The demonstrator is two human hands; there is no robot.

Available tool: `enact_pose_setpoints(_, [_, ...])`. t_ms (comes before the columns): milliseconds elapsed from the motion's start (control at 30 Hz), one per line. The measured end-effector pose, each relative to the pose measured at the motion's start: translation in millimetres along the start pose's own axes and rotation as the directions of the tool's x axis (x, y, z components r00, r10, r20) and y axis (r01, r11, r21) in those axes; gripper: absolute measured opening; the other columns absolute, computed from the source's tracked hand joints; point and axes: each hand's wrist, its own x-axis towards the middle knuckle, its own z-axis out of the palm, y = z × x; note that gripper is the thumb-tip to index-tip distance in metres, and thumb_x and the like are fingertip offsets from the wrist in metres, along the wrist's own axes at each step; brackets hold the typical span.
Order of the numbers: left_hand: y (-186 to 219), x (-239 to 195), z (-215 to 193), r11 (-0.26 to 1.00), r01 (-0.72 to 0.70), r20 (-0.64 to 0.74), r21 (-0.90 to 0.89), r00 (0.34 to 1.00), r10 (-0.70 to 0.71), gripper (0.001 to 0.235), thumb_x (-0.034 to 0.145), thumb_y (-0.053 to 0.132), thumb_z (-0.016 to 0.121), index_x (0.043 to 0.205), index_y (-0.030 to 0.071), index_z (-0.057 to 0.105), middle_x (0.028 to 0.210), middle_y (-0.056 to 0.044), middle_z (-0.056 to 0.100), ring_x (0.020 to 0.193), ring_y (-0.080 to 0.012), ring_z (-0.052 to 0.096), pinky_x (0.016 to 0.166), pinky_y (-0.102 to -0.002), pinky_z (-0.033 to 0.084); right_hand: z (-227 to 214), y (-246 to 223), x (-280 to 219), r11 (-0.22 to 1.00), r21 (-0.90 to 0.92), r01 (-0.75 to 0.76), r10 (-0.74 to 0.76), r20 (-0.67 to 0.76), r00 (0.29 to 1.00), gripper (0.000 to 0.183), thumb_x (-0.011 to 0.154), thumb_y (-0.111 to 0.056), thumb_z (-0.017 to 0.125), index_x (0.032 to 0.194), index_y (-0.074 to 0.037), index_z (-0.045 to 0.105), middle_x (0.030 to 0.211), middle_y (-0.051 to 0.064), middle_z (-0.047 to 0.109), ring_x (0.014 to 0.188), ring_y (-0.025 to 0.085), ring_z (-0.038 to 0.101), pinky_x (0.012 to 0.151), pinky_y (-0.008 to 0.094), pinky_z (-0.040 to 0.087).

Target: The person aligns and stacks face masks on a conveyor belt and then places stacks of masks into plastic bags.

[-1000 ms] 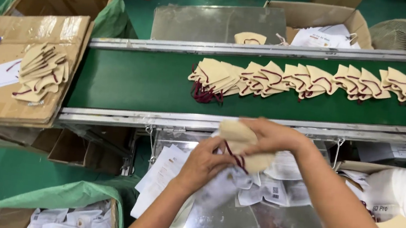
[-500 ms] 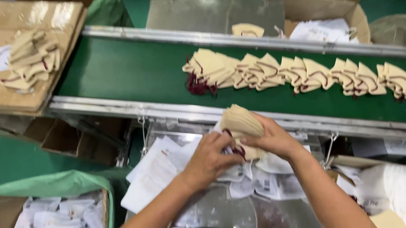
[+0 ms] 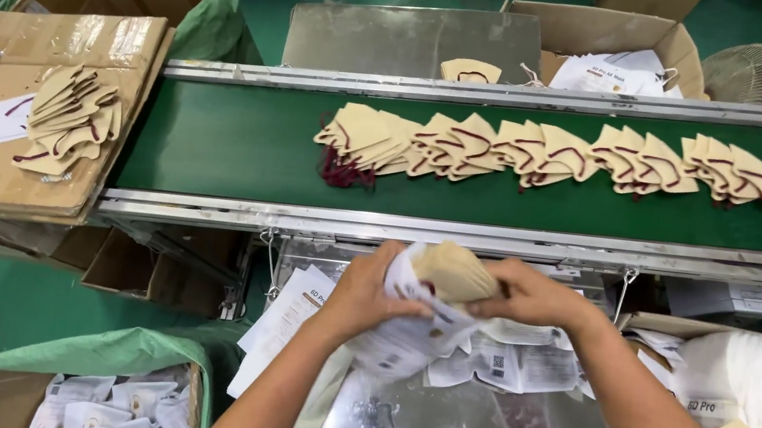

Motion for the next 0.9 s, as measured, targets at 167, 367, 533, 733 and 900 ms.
enact_pose_setpoints(167, [-13, -21, 22, 0.988, 0.111, 0.087, -0.111, 0.991, -0.101, 0.057, 0.069, 0.034, 0.093, 0.114, 0.007, 0.07, 0.094, -0.012, 0.078, 0.085, -0.0275, 0.076, 0.076, -0.035, 0.058, 24, -1, 3, 0.994, -0.066, -0.09, 0.097, 0.119, 0.988, 0.041, 0.072, -0.008, 0.079, 0.113, -0.004, 0.074, 0.103, 0.006, 0.08, 0.093, 0.011, 0.069, 0.085, 0.029, 0.056])
enact_pose_setpoints(367, [-2, -18, 29, 0.987, 0.093, 0.039, -0.132, 0.995, -0.089, 0.059, 0.07, 0.035, 0.091, 0.116, 0.005, 0.069, 0.1, -0.015, 0.076, 0.09, -0.0285, 0.074, 0.079, -0.035, 0.058, 33, 23, -7, 0.975, -0.132, -0.178, 0.192, 0.101, 0.976, 0.026, 0.077, -0.012, 0.078, 0.101, -0.001, 0.077, 0.093, 0.012, 0.077, 0.082, 0.015, 0.066, 0.074, 0.032, 0.054])
enact_pose_setpoints(533, [13, -26, 34, 0.999, 0.0, 0.023, -0.052, 1.0, 0.001, 0.051, 0.071, 0.027, 0.092, 0.109, 0.001, 0.071, 0.093, -0.016, 0.076, 0.082, -0.0268, 0.072, 0.074, -0.036, 0.057, 37, 16, -2, 0.94, -0.341, -0.025, 0.084, 0.161, 0.983, 0.029, 0.074, -0.009, 0.077, 0.103, -0.002, 0.077, 0.092, 0.015, 0.078, 0.083, 0.02, 0.07, 0.077, 0.034, 0.054])
enact_pose_setpoints(733, [-6, -49, 53, 0.965, 0.145, -0.059, -0.217, 0.985, -0.162, 0.025, 0.085, 0.021, 0.081, 0.1, 0.002, 0.078, 0.086, -0.01, 0.079, 0.075, -0.0131, 0.073, 0.069, -0.029, 0.058, 59, 42, -11, 0.933, -0.178, 0.312, -0.306, 0.063, 0.95, 0.022, 0.083, -0.015, 0.076, 0.104, -0.006, 0.079, 0.09, 0.011, 0.079, 0.087, 0.02, 0.072, 0.087, 0.039, 0.049])
enact_pose_setpoints(900, [-16, -44, 41, 0.895, 0.153, -0.176, -0.418, 0.953, -0.246, 0.02, 0.088, 0.017, 0.076, 0.098, 0.001, 0.078, 0.087, -0.008, 0.078, 0.078, -0.0144, 0.072, 0.071, -0.028, 0.057, 44, -9, -4, 0.996, 0.04, -0.079, 0.085, -0.194, 0.977, 0.036, 0.082, -0.03, 0.073, 0.109, -0.007, 0.075, 0.085, 0.007, 0.072, 0.076, 0.018, 0.068, 0.067, 0.035, 0.056])
